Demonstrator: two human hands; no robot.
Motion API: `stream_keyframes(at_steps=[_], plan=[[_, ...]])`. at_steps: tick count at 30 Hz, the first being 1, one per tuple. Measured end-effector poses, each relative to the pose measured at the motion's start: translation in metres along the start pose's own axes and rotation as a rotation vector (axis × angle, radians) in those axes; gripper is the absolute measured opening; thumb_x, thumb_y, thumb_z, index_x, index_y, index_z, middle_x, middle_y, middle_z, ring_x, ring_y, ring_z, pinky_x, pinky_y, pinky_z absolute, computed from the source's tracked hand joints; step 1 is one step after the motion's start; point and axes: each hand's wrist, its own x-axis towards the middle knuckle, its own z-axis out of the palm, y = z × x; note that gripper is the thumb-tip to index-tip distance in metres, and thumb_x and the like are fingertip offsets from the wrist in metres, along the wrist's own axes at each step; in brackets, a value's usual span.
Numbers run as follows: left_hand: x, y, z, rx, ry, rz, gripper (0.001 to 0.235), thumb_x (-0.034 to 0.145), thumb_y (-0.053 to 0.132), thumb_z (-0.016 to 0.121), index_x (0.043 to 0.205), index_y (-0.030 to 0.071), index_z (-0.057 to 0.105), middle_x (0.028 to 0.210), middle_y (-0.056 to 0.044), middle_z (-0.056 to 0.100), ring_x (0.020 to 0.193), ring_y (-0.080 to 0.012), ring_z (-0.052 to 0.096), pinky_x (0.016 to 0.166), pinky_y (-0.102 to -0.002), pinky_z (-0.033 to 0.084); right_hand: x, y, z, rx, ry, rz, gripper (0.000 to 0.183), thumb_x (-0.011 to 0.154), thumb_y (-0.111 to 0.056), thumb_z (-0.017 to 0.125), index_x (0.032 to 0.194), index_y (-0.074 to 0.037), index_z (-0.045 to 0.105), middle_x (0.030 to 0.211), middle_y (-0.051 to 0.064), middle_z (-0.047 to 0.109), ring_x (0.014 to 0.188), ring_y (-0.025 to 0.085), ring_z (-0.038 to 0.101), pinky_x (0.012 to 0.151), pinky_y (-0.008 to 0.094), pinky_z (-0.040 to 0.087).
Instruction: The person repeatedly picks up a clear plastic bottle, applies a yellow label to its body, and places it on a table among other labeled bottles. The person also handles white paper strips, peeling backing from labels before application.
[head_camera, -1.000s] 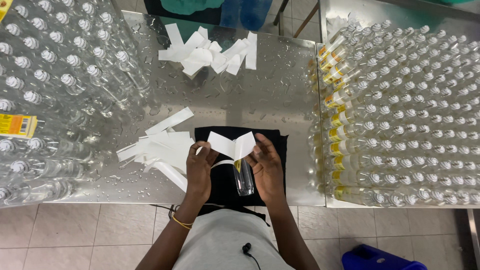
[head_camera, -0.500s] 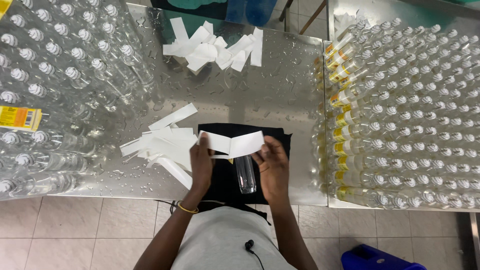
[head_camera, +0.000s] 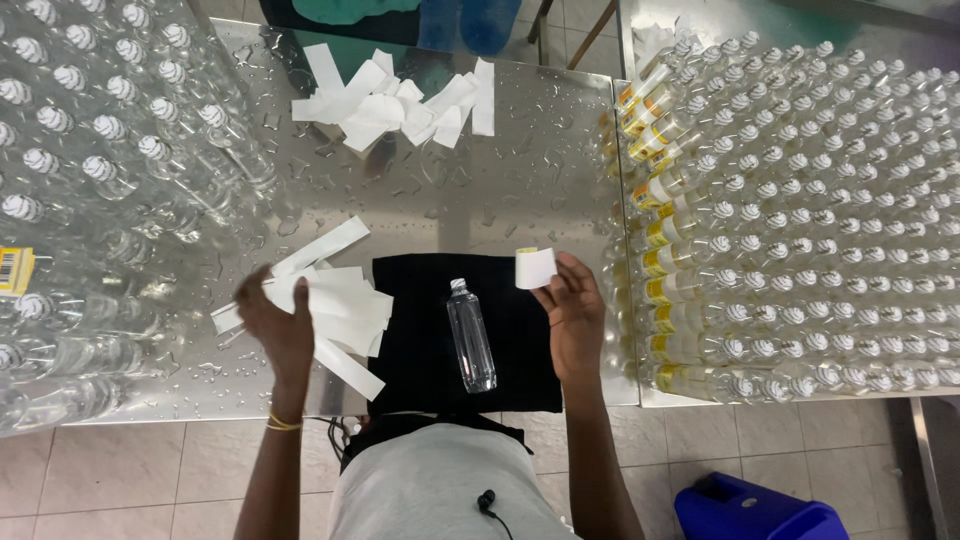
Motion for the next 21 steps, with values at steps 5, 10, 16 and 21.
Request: stream_keyframes(at_steps=[5,10,16,21], plan=[[-0.069,0.097,0.006,-1.055,-0.934,-0.800,0.074,0.115,0.058,0.037,0.151,-0.004,0.058,0.139,-0.028,0.066,0.134,-0.0426,0.067,0.114,-0.057,0.055,-0.017,0.010,0.000,-0.493,-0.503,-0.100,0.029,0.100,-0.002,0.073,0.129,0.002,0.077,0.120,0.019,0.082,0.124,0.035,0.076,0.113,0.056,0.056],[-0.092,0.098,0.014,-1.232,-0.951,-0.868,0.052,0.110,0.045,0.056,0.143,0.005,0.061,0.129,-0.018,0.068,0.118,-0.0318,0.072,0.107,-0.051,0.059,-0.043,-0.028,0.008,-0.706,-0.814,-0.218,0.028,0.103,0.002,0.067,0.125,-0.008,0.082,0.127,0.012,0.083,0.136,0.033,0.070,0.129,0.059,0.033],[-0.118,0.095,0.035,-1.146,-0.999,-0.886,0.043,0.100,0.017,0.076,0.138,0.004,0.060,0.112,-0.011,0.067,0.100,-0.0241,0.074,0.100,-0.046,0.063,-0.046,-0.043,-0.014,-0.724,-0.918,-0.240,0.026,0.102,0.000,0.067,0.119,-0.012,0.083,0.122,0.009,0.084,0.135,0.032,0.069,0.130,0.063,0.030],[-0.137,0.097,0.040,-1.151,-0.947,-0.943,0.031,0.102,0.016,0.076,0.126,0.002,0.062,0.102,-0.007,0.061,0.096,-0.0213,0.070,0.105,-0.046,0.061,-0.019,-0.016,-0.081,-0.710,-0.670,-0.126,0.024,0.100,-0.002,0.072,0.121,-0.004,0.083,0.122,0.018,0.083,0.129,0.038,0.073,0.125,0.065,0.041]])
